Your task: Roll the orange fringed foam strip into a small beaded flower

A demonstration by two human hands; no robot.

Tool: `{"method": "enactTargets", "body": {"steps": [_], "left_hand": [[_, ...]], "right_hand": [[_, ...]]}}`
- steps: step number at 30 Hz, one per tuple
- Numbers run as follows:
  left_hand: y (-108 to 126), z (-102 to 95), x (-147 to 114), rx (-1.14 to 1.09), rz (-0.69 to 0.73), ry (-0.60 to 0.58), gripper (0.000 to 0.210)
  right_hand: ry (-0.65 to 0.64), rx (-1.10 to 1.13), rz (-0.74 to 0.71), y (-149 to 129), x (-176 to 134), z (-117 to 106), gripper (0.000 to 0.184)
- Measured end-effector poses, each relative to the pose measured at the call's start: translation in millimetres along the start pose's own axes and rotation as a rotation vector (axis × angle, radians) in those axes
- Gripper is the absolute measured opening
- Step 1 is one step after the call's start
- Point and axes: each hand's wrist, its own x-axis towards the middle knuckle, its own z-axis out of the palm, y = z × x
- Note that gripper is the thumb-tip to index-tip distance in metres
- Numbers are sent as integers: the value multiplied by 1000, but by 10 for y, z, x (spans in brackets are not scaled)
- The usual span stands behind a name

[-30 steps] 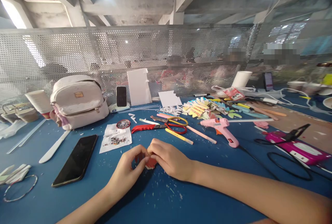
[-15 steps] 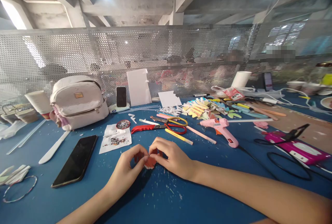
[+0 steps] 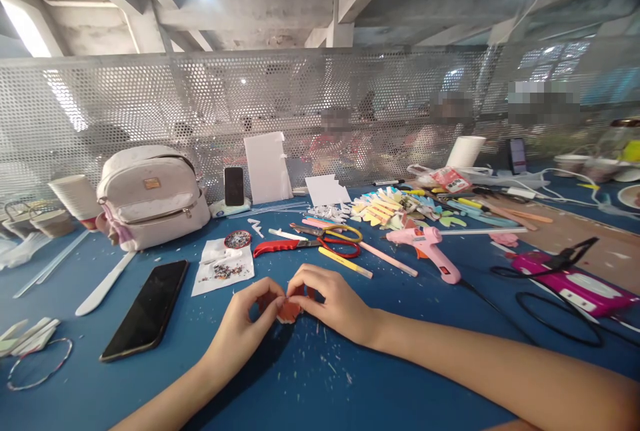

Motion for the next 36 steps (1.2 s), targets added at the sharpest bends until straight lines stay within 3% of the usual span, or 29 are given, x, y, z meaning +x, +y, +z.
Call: {"method": "enactTargets", "body": {"steps": [14, 21, 36], "left_hand": [[-55, -7, 54, -252, -75, 49, 21], [-68, 0, 70, -215, -102, 116, 20], [-54, 9, 59, -188, -86, 136, 9]], "right_hand": [[82, 210, 219, 64, 31, 49, 3], [49, 409, 352, 76, 22, 94, 8], [14, 484, 387, 62, 19, 123, 19]]}}
